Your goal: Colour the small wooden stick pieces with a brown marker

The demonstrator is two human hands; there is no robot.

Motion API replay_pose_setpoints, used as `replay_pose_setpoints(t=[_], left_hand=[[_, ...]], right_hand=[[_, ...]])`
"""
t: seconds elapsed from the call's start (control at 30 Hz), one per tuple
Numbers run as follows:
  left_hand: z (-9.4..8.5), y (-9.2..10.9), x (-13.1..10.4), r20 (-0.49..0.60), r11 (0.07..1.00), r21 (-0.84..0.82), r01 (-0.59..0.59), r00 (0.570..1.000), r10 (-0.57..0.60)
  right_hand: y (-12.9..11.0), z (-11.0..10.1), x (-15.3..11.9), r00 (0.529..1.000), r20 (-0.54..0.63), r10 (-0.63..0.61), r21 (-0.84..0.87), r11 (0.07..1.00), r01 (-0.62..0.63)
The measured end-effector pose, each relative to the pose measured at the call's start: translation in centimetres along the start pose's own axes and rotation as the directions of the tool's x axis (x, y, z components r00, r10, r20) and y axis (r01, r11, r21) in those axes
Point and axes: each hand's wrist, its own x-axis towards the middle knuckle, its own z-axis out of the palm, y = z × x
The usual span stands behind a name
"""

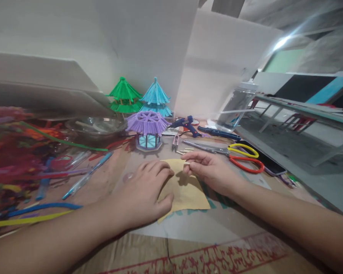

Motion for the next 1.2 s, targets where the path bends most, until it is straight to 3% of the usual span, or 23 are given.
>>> replay_pose_setpoints(t=[0.33, 0.77, 1.2], left_hand=[[0.0, -0.1, 0.0, 0.006, 1.0, 0.006, -0.004, 1.0, 0.004], [-0.1, -0.1, 0.2, 0.01, 1.0, -0.024, -0.003, 1.0, 0.003], [-0.2, 0.1, 0.2, 0.009, 0.998, -0.063, 0.003, 1.0, -0.003]], right_hand=[[-0.6, 1.1, -1.2, 0.996, 0.063, 0.062, 0.195, 0.978, -0.073], [-0.1, 1.0, -1.1, 0.973, 0.22, 0.071, 0.195, 0.974, -0.115], [-0.4, 1.1, -1.2, 0.975, 0.215, 0.061, 0.211, 0.972, -0.108]])
